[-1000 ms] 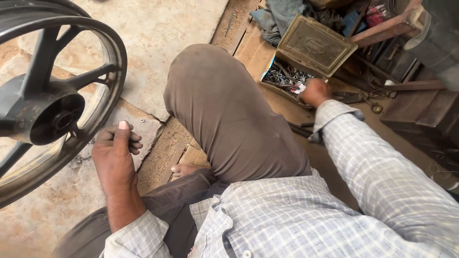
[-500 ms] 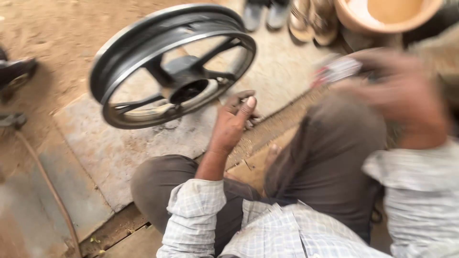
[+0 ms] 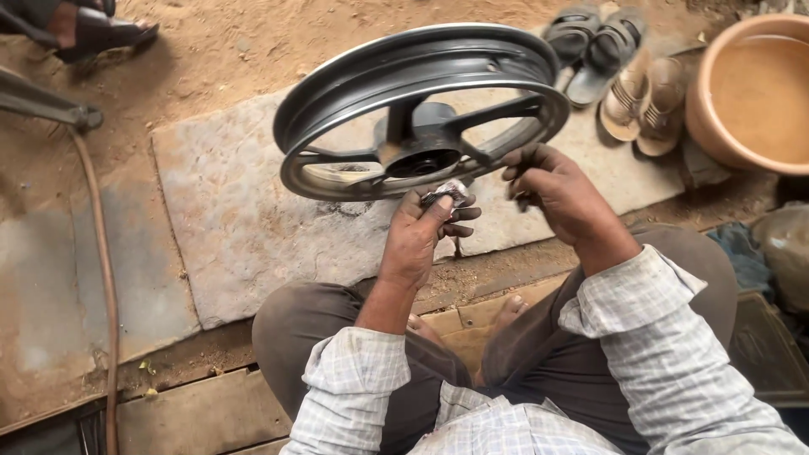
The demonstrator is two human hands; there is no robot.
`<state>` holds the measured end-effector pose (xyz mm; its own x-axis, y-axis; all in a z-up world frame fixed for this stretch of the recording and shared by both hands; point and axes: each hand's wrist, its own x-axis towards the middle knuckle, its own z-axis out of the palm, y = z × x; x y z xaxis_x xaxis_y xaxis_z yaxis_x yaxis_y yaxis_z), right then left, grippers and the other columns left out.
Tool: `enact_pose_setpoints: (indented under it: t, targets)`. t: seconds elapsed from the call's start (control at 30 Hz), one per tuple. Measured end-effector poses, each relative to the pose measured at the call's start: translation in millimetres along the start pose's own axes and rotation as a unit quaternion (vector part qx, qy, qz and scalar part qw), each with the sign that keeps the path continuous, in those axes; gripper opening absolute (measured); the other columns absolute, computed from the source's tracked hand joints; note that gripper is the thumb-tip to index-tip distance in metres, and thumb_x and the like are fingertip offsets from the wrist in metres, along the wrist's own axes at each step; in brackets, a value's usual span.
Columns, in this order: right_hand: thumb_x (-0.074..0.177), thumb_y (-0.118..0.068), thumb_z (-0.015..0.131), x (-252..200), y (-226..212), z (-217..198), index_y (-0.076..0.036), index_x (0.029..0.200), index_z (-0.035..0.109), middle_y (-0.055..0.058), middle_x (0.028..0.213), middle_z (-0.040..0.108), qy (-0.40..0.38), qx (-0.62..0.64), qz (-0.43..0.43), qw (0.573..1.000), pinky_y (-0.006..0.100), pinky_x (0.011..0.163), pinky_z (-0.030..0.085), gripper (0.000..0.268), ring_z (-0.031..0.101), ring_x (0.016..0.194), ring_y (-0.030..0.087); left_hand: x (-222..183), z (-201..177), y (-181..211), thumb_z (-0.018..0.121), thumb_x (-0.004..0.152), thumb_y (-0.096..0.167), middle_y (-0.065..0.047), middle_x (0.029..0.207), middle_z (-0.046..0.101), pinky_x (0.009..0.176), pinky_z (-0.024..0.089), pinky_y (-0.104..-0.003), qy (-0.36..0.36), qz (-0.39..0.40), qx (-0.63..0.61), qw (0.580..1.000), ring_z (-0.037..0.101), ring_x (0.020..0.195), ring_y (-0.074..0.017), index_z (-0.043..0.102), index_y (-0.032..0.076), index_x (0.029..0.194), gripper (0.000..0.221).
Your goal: Selecting a component from a container and applying adhesive to a motorcycle wheel rim.
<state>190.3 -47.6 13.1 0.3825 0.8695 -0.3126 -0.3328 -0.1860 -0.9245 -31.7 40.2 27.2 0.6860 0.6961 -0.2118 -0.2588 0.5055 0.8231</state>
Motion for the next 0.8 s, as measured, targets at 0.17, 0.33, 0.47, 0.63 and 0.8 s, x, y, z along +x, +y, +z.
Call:
enact_pose_setpoints:
  t: [0.17,0.33,0.47,0.63,0.8]
  targets:
    - [0.091,0.004,0.060,-12.2,-24.9,57.9,0.002,0.118,0.064,0.013,0.105,0.075,-0.095,0.052,0.004,0.994,0.033,0.089,0.064,0.027,0.076,0.097,0.020,-0.8,-29.1,-2.3,0.058,0.109,0.025,-0.015,0.109,0.074,0.083,0.061,-0.043,0.023,0.038,-0.080,0.996,0.074,0.100,-0.0259,0.065,0.001,0.119,0.027]
    - [0.088,-0.010,0.074,-23.6,-32.4,101.4,-0.003,0.121,0.069,0.008,0.106,0.077,-0.052,-0.151,-0.051,0.986,0.032,0.079,0.064,0.034,0.074,0.091,0.018,-8.1,-32.9,8.8,0.054,0.105,0.031,-0.010,0.104,0.075,0.084,0.062,-0.045,0.142,-0.014,-0.194,0.971,0.075,0.097,-0.0247,0.064,0.010,0.116,0.026]
    - [0.084,-0.014,0.079,-33.2,-30.5,113.0,-0.003,0.121,0.071,0.007,0.111,0.074,-0.048,-0.282,-0.142,0.947,0.030,0.073,0.060,0.039,0.069,0.091,0.015,-9.2,-33.8,-1.3,0.049,0.106,0.035,-0.010,0.096,0.073,0.075,0.060,-0.039,0.128,-0.048,-0.217,0.966,0.072,0.087,-0.0234,0.064,0.008,0.115,0.032]
    - [0.092,-0.020,0.076,-19.0,-18.3,91.0,-0.004,0.123,0.070,0.008,0.107,0.074,0.015,-0.220,-0.054,0.974,0.026,0.083,0.061,0.035,0.071,0.097,0.012,-9.8,-29.8,-16.5,0.047,0.113,0.042,-0.004,0.080,0.062,0.059,0.047,-0.031,0.079,-0.093,-0.212,0.970,0.060,0.071,-0.0178,0.059,0.011,0.110,0.033]
    - [0.089,-0.012,0.079,-19.9,-3.2,82.4,0.001,0.124,0.067,0.010,0.110,0.074,-0.038,-0.050,-0.037,0.997,0.032,0.087,0.059,0.039,0.070,0.097,0.017,-16.0,-3.6,-1.2,0.047,0.108,0.047,-0.004,0.085,0.064,0.063,0.047,-0.031,0.044,-0.104,-0.155,0.981,0.062,0.076,-0.0160,0.063,0.009,0.112,0.041]
